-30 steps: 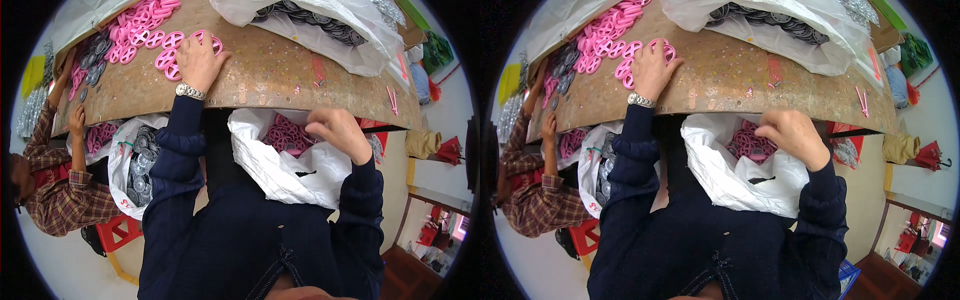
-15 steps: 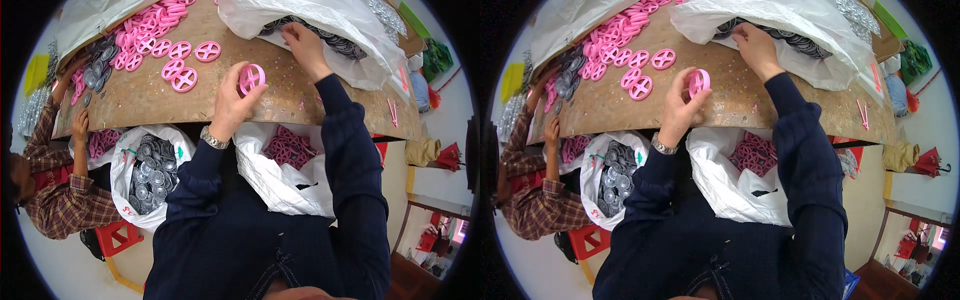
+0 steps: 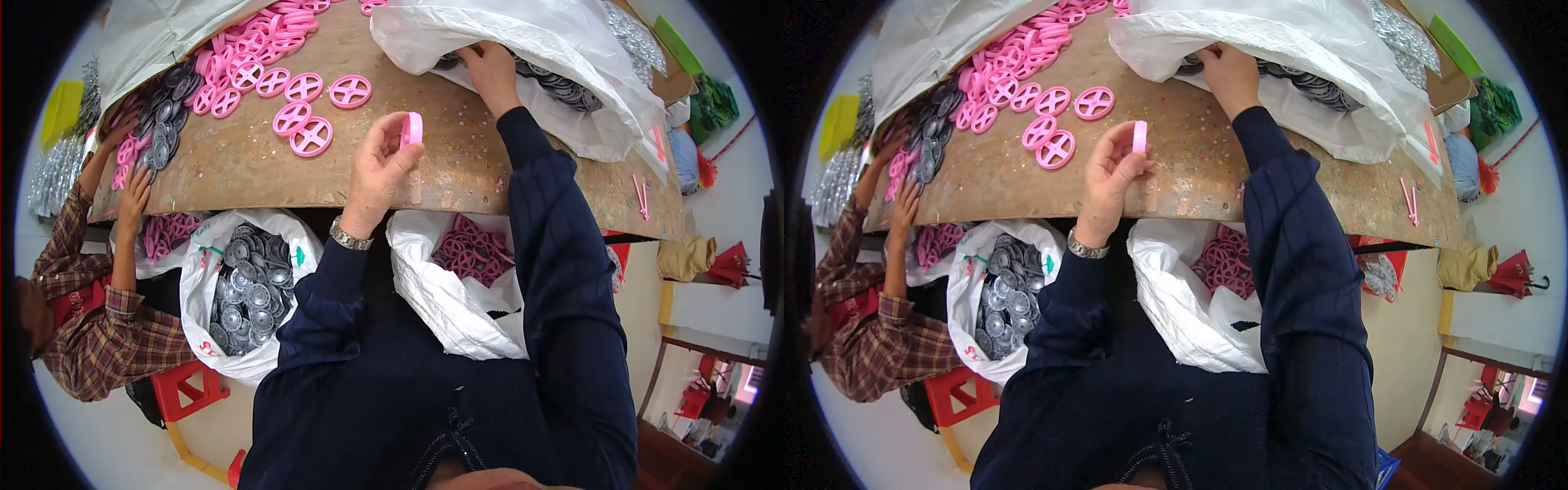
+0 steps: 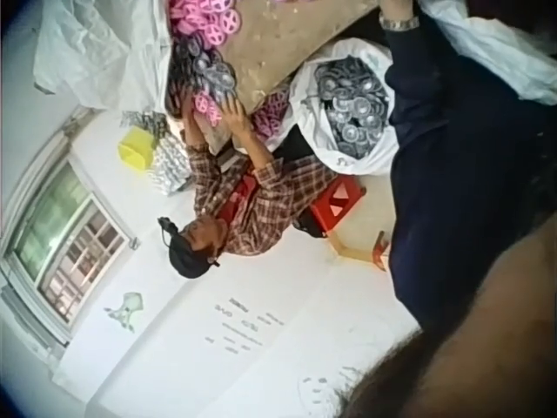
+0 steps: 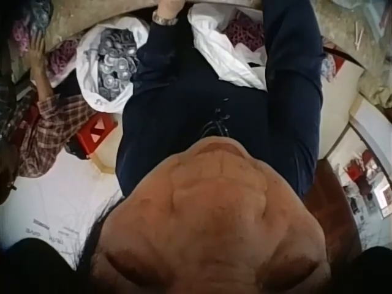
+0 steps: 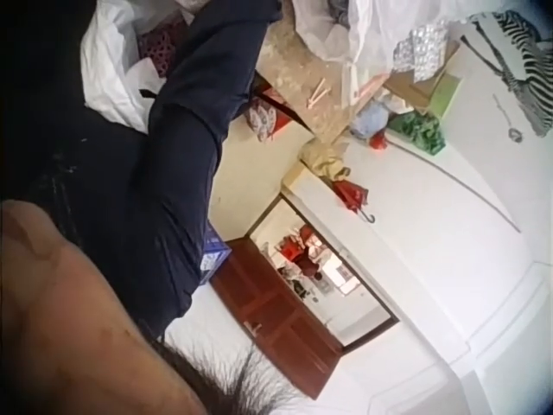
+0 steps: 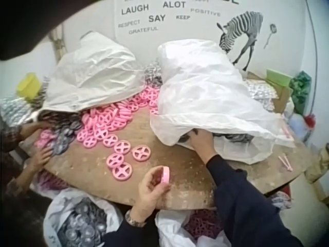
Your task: Assembling small pink and grey plastic components at a factory workbench.
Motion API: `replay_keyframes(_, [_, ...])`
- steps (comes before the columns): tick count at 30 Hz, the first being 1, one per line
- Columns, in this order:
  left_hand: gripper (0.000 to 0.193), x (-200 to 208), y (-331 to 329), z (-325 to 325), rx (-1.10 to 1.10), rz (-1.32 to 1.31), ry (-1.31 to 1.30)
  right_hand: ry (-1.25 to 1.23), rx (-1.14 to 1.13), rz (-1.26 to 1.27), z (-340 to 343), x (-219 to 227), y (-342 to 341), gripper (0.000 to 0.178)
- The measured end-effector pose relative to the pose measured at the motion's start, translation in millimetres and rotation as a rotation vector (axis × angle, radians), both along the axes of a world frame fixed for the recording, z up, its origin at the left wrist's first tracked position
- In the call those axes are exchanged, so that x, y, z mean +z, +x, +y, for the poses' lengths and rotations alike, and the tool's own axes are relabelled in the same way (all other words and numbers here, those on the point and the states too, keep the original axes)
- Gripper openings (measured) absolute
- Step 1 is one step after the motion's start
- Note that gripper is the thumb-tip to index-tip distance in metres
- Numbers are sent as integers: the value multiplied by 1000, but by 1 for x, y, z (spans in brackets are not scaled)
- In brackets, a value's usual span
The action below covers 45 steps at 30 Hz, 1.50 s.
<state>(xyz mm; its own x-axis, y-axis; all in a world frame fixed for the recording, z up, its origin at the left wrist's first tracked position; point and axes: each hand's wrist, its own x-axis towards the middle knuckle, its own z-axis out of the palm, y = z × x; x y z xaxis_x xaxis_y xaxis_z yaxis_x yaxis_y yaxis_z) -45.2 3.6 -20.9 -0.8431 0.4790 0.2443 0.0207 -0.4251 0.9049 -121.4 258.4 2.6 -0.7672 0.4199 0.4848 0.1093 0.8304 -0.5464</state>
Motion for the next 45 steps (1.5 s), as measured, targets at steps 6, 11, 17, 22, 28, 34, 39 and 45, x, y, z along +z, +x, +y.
replay_keyframes(6, [41,7,-3,0,-69,-171,51,-326,119,65,16,-4,31,23])
replay_keyframes(11, [46,6,-1,-5,-156,-277,139,-647,209,82,-5,11,66,21])
replay_keyframes(17, [57,0,-1,-3,-395,-567,343,-718,399,170,-47,24,130,14])
replay_keyframes(22, [57,3,7,7,-469,-597,381,-276,423,200,-71,33,169,10])
replay_keyframes(28, [55,9,23,18,-469,-644,424,388,452,264,-85,35,187,17])
replay_keyframes(34, [52,16,29,15,-393,-536,268,417,401,191,-94,29,193,26])
replay_keyframes(39, [48,17,33,11,-319,-470,186,420,391,140,-104,26,197,30])
replay_keyframes(45, [37,14,36,4,-337,-324,106,371,443,135,-108,21,199,32])
